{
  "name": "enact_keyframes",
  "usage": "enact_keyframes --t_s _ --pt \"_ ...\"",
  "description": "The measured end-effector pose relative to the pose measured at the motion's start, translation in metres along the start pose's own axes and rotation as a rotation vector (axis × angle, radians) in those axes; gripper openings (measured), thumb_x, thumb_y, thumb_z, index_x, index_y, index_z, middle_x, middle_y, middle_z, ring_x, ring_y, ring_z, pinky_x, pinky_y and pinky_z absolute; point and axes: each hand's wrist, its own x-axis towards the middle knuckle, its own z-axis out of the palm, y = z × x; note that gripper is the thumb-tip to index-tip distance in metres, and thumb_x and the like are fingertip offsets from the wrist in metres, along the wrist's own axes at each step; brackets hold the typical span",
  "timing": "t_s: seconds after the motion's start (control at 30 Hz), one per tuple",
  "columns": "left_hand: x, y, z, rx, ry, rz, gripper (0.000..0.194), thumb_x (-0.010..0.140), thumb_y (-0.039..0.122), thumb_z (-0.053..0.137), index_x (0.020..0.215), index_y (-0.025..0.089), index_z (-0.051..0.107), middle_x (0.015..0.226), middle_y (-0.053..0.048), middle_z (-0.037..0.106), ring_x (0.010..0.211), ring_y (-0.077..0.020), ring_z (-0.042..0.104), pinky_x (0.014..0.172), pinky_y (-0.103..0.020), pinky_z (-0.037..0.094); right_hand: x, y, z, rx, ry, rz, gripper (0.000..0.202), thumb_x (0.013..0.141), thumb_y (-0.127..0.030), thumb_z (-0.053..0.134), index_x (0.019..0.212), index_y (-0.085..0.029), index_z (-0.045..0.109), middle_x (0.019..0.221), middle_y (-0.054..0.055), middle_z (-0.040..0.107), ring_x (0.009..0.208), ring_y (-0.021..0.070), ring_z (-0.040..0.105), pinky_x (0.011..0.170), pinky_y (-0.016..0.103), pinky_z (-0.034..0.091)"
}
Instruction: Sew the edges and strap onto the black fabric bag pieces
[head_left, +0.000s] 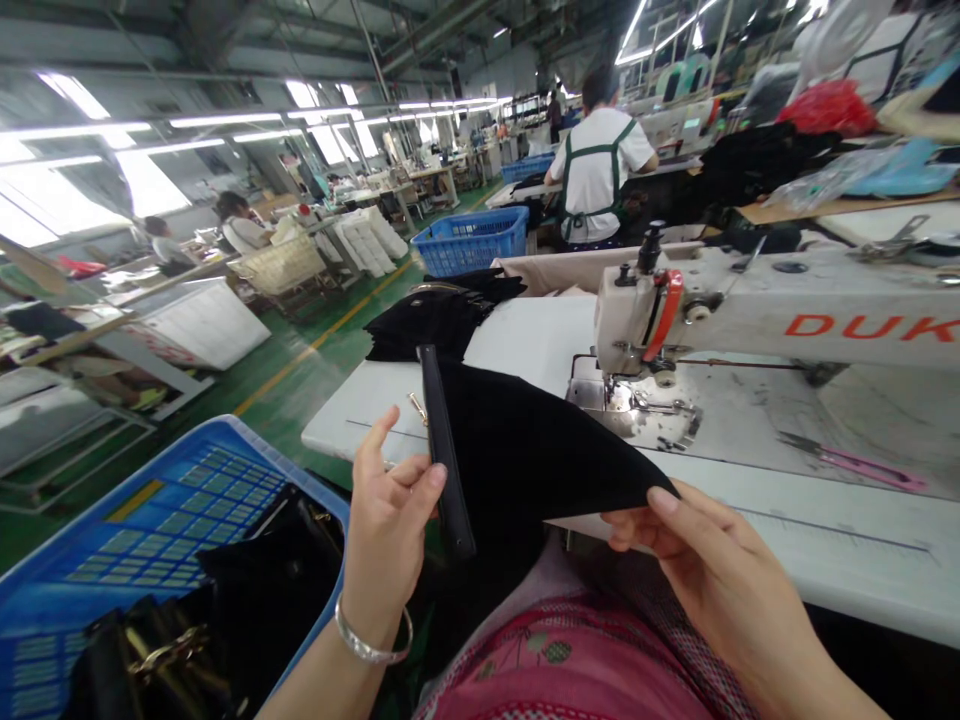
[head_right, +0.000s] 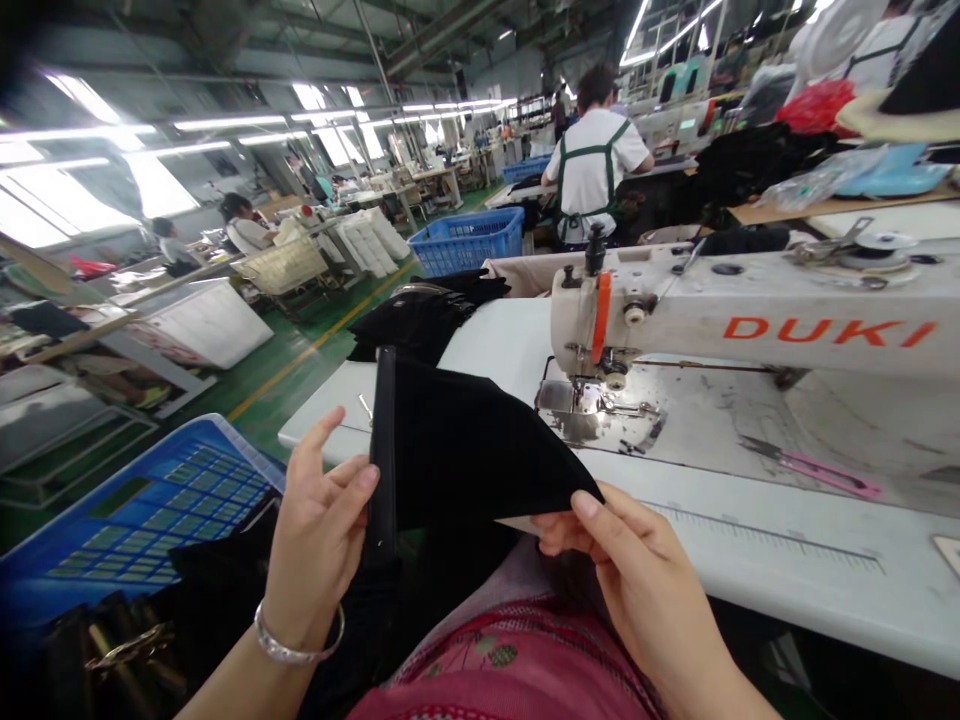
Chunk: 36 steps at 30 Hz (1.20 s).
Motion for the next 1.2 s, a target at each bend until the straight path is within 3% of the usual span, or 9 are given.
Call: enact_keyframes --t_s 0.1,0.2,0.27,0.33,0.47,0.53,0.67,1.03,1.2 --pt "-0.001 -0.005 -0.008 0.086 -0.124 0.048 0.038 0.091 0.025 0.052 0.129 0.025 0.056 0.092 -0.003 0.066 0.076 -0.0155 0.063 0.066 -0.025 0.053 0.004 -0.002 -0.004 -0.087 0.093 -0.15 0.018 0.089 -0.034 0.06 0.097 -0.025 0.074 0.104 0.005 0.068 0.095 0.0186 0.062 0.083 0.029 0.05" --pt "0.0 -0.005 -0.012 0.379 -0.213 0.24 0.033 0.085 0.014 0.057 0.115 0.025 0.065 0.092 -0.002 0.063 0.085 -0.0164 0.06 0.077 -0.027 0.049 0.007 -0.009 -0.007 -0.265 0.163 -0.327 0.021 0.089 -0.034 0.061 0.106 -0.03 0.072 0.143 0.002 0.049 0.127 0.0246 0.046 0.106 0.037 0.038" --pt "0.003 0.0 -0.011 0.543 -0.208 0.418 0.026 0.08 0.01 0.061 0.1 0.025 0.07 0.089 -0.001 0.059 0.085 -0.0167 0.057 0.077 -0.027 0.046 0.008 -0.016 -0.01 -0.375 0.146 -0.377 0.023 0.089 -0.036 0.06 0.107 -0.03 0.072 0.146 0.002 0.045 0.13 0.0274 0.043 0.11 0.042 0.034" --pt "0.008 0.01 -0.008 0.576 -0.184 0.537 0.015 0.08 0.013 0.064 0.09 0.023 0.07 0.091 -0.002 0.058 0.089 -0.0184 0.056 0.081 -0.028 0.044 0.009 -0.023 -0.012 -0.433 0.086 -0.381 0.024 0.09 -0.039 0.057 0.108 -0.031 0.073 0.137 0.003 0.055 0.125 0.0278 0.048 0.109 0.044 0.035" --pt "0.017 0.032 0.001 0.394 -0.207 0.326 0.021 0.089 0.029 0.061 0.109 0.023 0.063 0.099 -0.002 0.061 0.092 -0.0185 0.056 0.08 -0.027 0.044 0.011 -0.028 -0.017 -0.556 0.168 -0.393 0.015 0.083 -0.038 0.069 0.095 -0.033 0.076 0.106 0.003 0.069 0.114 0.0272 0.054 0.103 0.041 0.039" --pt "0.019 0.039 0.005 0.307 -0.242 0.185 0.022 0.09 0.034 0.061 0.108 0.022 0.062 0.093 0.0 0.06 0.083 -0.016 0.055 0.073 -0.024 0.044 0.012 -0.025 -0.021 -0.559 0.273 -0.386 0.015 0.077 -0.039 0.075 0.09 -0.033 0.077 0.104 0.003 0.069 0.115 0.028 0.053 0.101 0.041 0.041" --pt "0.017 0.041 0.012 0.149 -0.291 0.041 0.028 0.089 0.036 0.062 0.113 0.021 0.06 0.095 -0.001 0.061 0.084 -0.016 0.054 0.075 -0.025 0.045 0.011 -0.021 -0.027 -0.537 0.311 -0.356 0.02 0.072 -0.044 0.077 0.088 -0.032 0.077 0.108 0.004 0.069 0.12 0.0303 0.051 0.099 0.04 0.044" --pt "0.008 0.038 0.015 0.047 -0.304 -0.015 0.023 0.087 0.034 0.066 0.102 0.018 0.062 0.089 -0.002 0.059 0.08 -0.0141 0.052 0.072 -0.023 0.044 0.007 -0.023 -0.033 -0.652 0.381 -0.282 0.036 0.062 -0.059 0.076 0.082 -0.029 0.077 0.104 0.005 0.072 0.103 0.0313 0.063 0.094 0.04 0.052" --pt "0.007 0.036 0.015 0.04 -0.299 -0.033 0.024 0.086 0.034 0.067 0.103 0.018 0.063 0.091 -0.003 0.061 0.082 -0.0158 0.054 0.073 -0.025 0.047 0.008 -0.02 -0.032 -0.501 0.386 -0.235 0.034 0.061 -0.053 0.08 0.084 -0.028 0.076 0.105 0.004 0.071 0.099 0.0269 0.064 0.085 0.031 0.055"
